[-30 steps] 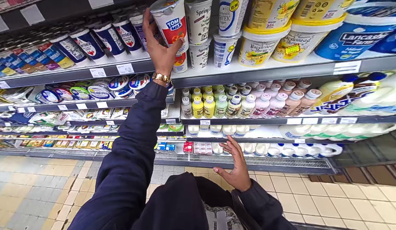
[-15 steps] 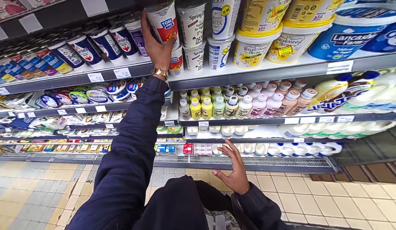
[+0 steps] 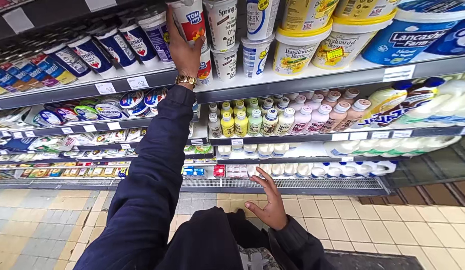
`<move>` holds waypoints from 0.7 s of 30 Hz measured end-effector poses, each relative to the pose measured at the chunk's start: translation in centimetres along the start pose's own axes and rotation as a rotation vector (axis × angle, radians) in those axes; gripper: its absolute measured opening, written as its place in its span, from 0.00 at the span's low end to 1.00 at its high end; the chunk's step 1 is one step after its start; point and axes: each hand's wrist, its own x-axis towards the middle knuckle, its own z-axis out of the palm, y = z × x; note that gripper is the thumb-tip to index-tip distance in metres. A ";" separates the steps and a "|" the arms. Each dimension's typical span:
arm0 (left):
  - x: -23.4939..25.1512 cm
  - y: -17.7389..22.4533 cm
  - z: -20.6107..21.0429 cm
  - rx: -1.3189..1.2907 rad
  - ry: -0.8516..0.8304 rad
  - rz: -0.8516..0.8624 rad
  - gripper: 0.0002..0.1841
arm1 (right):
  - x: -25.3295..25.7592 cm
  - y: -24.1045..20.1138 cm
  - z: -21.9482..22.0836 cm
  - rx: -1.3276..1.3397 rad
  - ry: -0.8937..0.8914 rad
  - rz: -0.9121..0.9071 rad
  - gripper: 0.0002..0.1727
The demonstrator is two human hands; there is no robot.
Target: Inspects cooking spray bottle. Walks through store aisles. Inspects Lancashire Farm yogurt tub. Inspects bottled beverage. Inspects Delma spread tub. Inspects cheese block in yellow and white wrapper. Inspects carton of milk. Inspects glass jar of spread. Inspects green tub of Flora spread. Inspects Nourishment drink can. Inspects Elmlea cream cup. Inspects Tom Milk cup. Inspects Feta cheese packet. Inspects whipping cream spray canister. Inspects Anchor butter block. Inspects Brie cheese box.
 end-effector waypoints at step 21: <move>-35.3 -3.7 -25.7 -0.648 -0.422 -0.479 0.35 | 0.7 -0.2 8.5 0.315 -0.287 -0.039 0.37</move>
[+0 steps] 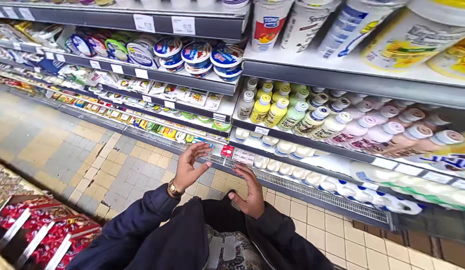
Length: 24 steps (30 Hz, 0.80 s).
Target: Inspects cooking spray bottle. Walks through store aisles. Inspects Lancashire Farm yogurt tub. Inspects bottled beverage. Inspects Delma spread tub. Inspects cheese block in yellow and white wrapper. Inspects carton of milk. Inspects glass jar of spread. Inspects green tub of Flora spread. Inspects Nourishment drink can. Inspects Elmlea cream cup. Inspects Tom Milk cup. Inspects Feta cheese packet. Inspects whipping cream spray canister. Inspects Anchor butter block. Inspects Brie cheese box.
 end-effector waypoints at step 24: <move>-24.1 4.0 -21.1 -0.033 0.384 -0.006 0.25 | -2.0 -4.5 27.3 0.106 -0.323 0.124 0.32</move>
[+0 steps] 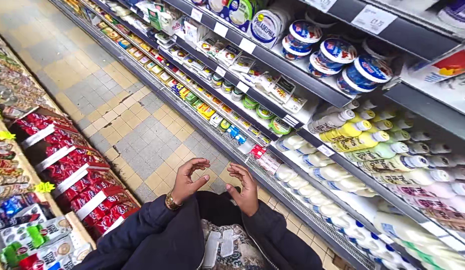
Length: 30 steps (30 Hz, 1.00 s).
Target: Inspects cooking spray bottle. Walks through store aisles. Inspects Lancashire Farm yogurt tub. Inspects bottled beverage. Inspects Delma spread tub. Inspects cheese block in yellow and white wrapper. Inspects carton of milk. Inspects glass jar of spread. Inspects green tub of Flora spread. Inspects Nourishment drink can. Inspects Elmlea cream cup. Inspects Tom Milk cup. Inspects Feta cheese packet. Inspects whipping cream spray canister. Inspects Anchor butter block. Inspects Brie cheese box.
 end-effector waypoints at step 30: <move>-1.6 1.2 -18.3 0.056 0.223 -0.056 0.21 | 10.4 2.2 17.1 0.054 -0.210 0.011 0.31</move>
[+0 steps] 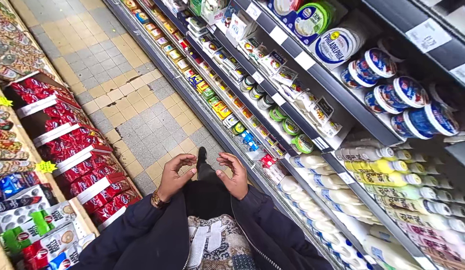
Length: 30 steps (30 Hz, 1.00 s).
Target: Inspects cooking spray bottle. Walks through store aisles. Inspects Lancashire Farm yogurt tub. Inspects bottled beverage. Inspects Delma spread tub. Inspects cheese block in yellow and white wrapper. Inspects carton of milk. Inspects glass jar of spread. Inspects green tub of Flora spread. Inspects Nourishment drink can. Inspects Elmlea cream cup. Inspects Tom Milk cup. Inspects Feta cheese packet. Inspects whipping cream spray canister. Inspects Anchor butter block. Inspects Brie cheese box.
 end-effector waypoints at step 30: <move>25.7 -4.2 -5.8 0.121 0.260 -0.122 0.20 | 60.0 21.2 -14.9 -0.873 0.162 0.229 0.35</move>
